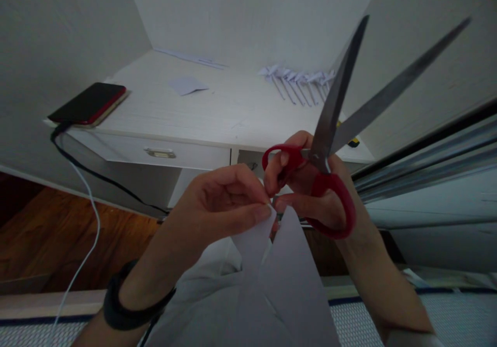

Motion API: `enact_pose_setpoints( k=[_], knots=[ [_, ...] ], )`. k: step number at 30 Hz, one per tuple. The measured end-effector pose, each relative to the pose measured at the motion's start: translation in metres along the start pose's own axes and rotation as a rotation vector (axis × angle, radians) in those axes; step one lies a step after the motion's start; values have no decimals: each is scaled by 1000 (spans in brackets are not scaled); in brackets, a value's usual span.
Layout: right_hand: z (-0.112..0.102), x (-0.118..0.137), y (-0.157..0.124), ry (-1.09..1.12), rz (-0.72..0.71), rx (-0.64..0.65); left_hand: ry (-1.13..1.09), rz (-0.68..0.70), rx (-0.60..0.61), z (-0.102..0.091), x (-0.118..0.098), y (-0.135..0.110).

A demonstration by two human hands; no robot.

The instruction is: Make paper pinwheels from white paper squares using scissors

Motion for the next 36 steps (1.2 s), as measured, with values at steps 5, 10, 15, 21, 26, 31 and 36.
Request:
enact_pose_setpoints(
  k=[5,10,15,21,26,31,36],
  knots=[
    [6,4,-2,0,-54,-17,-42,-24,-33,1,3,-1],
    [8,6,-4,-74,-85,-65,-34,54,-66,3,1,-2],
    [13,9,-4,-104,-158,-104,87,138,-120,4,-1,-6],
    [15,11,-4,-126,-173,-84,37,71,-108,7,-4,-6],
    [12,13,-3,-81,-70,-14,-71,-91,-21,5,-1,0],
    [8,9,-6,21,-24,46,-146,-171,-4,4,3,4],
    [2,4,-12,-56,61,-32,-134,-222,-1,4,5,7]
  ],
)
Point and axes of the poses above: each hand's wrist, its own y-axis towards the middle knuckle, its own z-axis out of the palm, x = y × z, the point moved 2 cm from there along y, towards the middle knuckle, and after that the axes turned 6 degrees about x, right-handed, at the moved point
